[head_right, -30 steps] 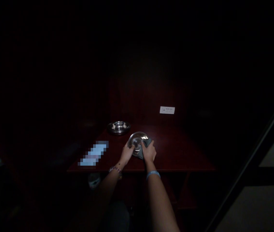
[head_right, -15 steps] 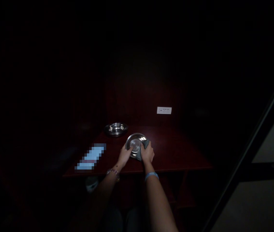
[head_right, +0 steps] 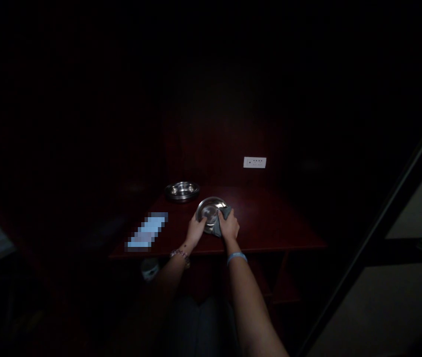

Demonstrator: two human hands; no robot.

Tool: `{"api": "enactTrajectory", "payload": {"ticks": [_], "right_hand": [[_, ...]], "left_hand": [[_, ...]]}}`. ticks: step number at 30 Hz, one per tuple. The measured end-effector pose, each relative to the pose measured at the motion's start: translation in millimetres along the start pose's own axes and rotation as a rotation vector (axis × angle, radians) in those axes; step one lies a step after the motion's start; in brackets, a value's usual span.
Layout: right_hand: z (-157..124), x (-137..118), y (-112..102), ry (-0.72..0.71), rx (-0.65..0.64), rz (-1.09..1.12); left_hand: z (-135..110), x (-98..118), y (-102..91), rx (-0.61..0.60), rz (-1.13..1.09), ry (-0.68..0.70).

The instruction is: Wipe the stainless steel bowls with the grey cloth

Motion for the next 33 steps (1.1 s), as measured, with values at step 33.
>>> {"api": "enactTrajectory", "payload": {"ticks": [33], "right_hand": [[-0.4, -2.4, -7.8, 0.130, 0.124, 0.057]], "left_hand": [[-7.6, 19.3, 3.7, -0.209, -0.281, 0.111]]}}
Point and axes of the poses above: each hand's wrist, its own z-axis towards the middle knuckle, its own y-axis out of the palm, x = y × z, the point moved 4 cm from there along z, towards the middle knuckle, and after that the axes turned 10 degrees about z, right-handed, at the moved point
